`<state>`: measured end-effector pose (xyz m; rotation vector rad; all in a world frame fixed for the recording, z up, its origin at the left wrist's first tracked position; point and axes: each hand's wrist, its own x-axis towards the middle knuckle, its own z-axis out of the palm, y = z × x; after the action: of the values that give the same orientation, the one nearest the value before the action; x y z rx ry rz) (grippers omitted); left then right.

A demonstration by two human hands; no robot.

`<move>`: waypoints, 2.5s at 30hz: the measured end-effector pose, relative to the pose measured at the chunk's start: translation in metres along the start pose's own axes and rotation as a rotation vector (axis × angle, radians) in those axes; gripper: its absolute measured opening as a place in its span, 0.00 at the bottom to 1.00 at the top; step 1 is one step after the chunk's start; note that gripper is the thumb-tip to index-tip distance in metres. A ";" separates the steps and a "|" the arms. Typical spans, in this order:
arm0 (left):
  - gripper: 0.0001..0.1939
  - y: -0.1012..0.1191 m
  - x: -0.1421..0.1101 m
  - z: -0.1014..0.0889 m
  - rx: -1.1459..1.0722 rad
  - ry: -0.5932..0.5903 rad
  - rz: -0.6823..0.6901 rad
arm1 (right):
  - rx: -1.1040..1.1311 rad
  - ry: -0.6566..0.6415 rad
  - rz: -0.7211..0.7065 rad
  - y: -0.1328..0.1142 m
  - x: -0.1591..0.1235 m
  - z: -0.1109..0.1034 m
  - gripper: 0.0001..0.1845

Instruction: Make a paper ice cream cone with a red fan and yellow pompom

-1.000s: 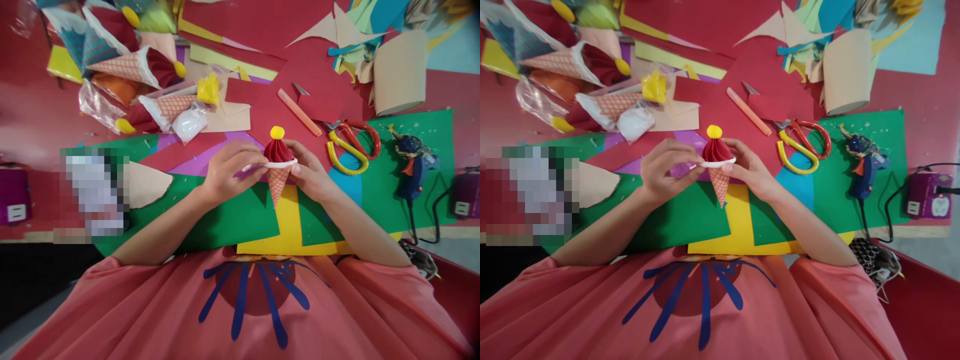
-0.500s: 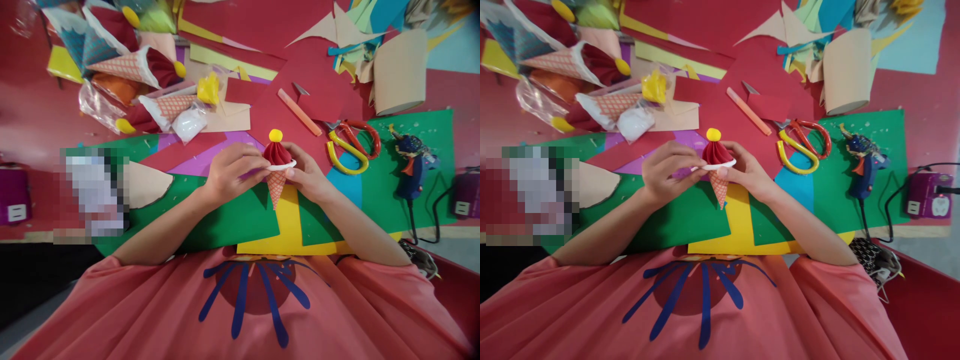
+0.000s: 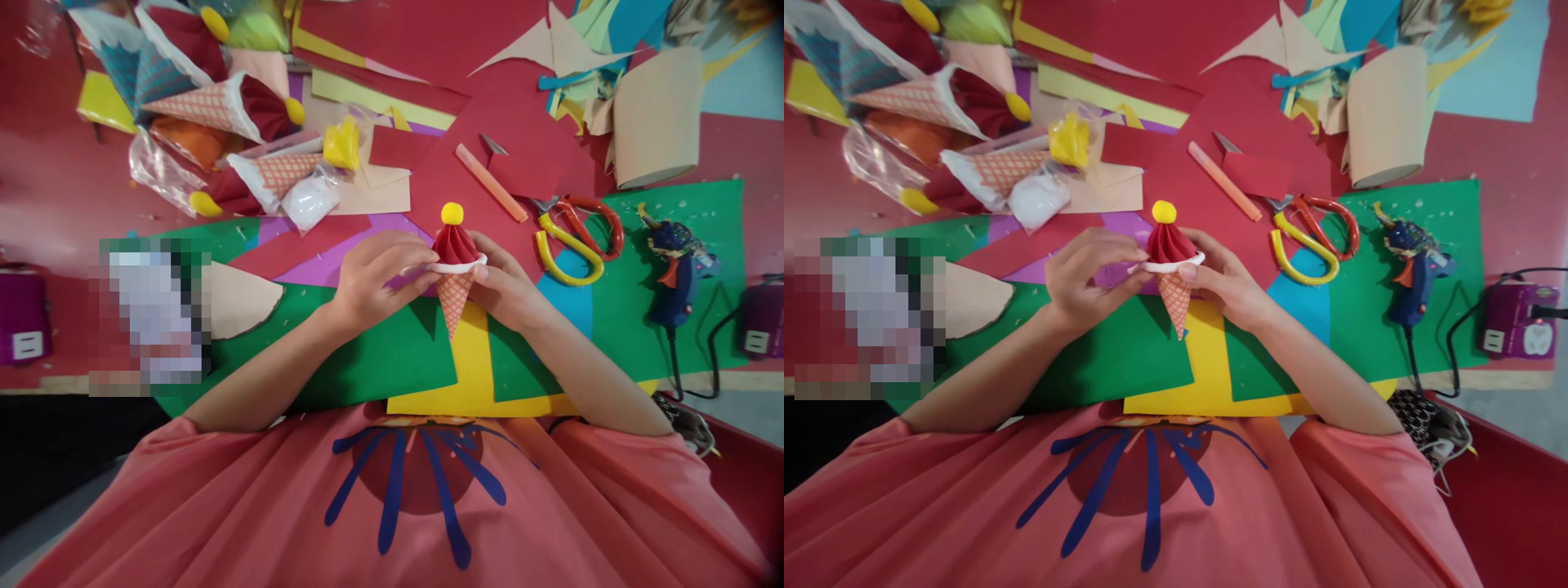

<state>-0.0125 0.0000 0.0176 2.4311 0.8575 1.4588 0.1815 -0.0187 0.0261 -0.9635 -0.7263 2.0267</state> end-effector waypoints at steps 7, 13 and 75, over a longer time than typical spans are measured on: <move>0.04 0.002 0.001 0.000 0.029 -0.014 0.039 | -0.071 0.009 -0.041 0.004 0.001 -0.001 0.30; 0.06 0.003 -0.001 0.001 0.050 -0.032 0.065 | -0.145 0.002 -0.107 0.007 -0.001 0.000 0.23; 0.13 0.001 -0.002 0.002 0.099 -0.028 0.086 | 0.028 0.028 0.002 0.002 -0.001 0.003 0.25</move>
<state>-0.0114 -0.0019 0.0158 2.5841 0.8481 1.4396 0.1788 -0.0208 0.0265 -0.9747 -0.6803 2.0161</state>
